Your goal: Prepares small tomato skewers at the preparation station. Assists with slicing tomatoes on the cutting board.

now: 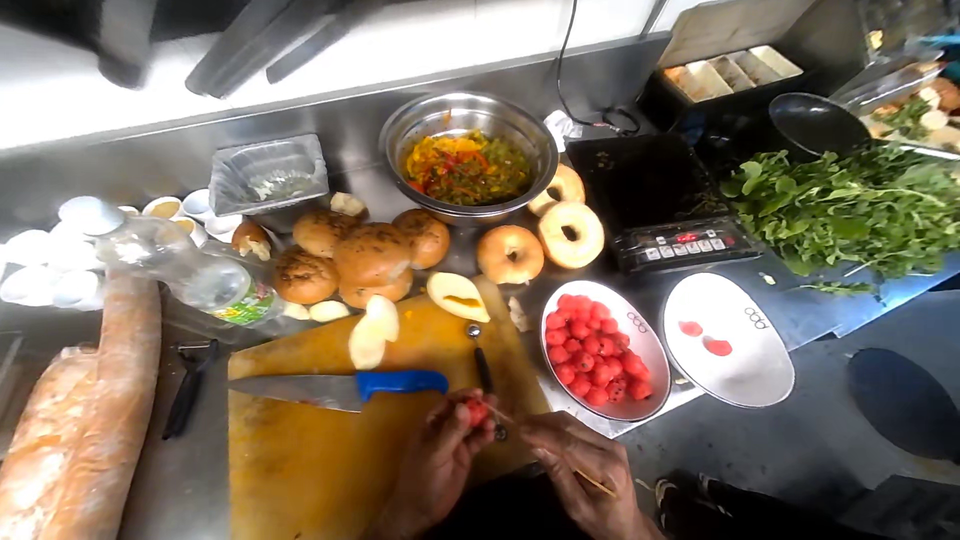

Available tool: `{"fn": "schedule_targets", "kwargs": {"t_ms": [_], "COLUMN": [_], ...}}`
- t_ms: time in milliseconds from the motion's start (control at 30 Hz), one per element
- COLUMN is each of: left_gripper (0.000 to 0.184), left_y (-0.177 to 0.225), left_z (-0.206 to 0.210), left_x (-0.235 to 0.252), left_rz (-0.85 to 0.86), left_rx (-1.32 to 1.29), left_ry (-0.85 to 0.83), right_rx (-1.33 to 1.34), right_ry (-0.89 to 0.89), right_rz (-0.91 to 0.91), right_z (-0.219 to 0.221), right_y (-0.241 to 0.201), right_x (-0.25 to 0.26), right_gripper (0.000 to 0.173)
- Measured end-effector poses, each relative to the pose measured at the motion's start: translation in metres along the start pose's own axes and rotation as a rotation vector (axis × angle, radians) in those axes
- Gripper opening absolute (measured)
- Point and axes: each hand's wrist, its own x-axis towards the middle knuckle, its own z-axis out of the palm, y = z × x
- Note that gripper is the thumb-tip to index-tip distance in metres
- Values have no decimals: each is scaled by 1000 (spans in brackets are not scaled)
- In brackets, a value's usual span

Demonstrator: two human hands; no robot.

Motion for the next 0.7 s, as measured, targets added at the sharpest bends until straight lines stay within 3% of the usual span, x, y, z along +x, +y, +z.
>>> {"fn": "schedule_targets", "kwargs": {"t_ms": [267, 567, 700], "left_gripper": [21, 38, 35], "left_y": [0, 3, 3], "left_z": [-1, -6, -4], "left_x": [2, 4, 3], "left_rz": [-8, -9, -37], "left_rx": [-38, -116, -165], "left_ry": [11, -33, -8], "right_rx": [-69, -42, -34], "right_ry": [38, 100, 102], "right_rz": [35, 46, 56], "right_z": [0, -2, -4], "right_y": [0, 1, 0], "right_x": [1, 0, 1], "right_gripper": [22, 23, 24]}}
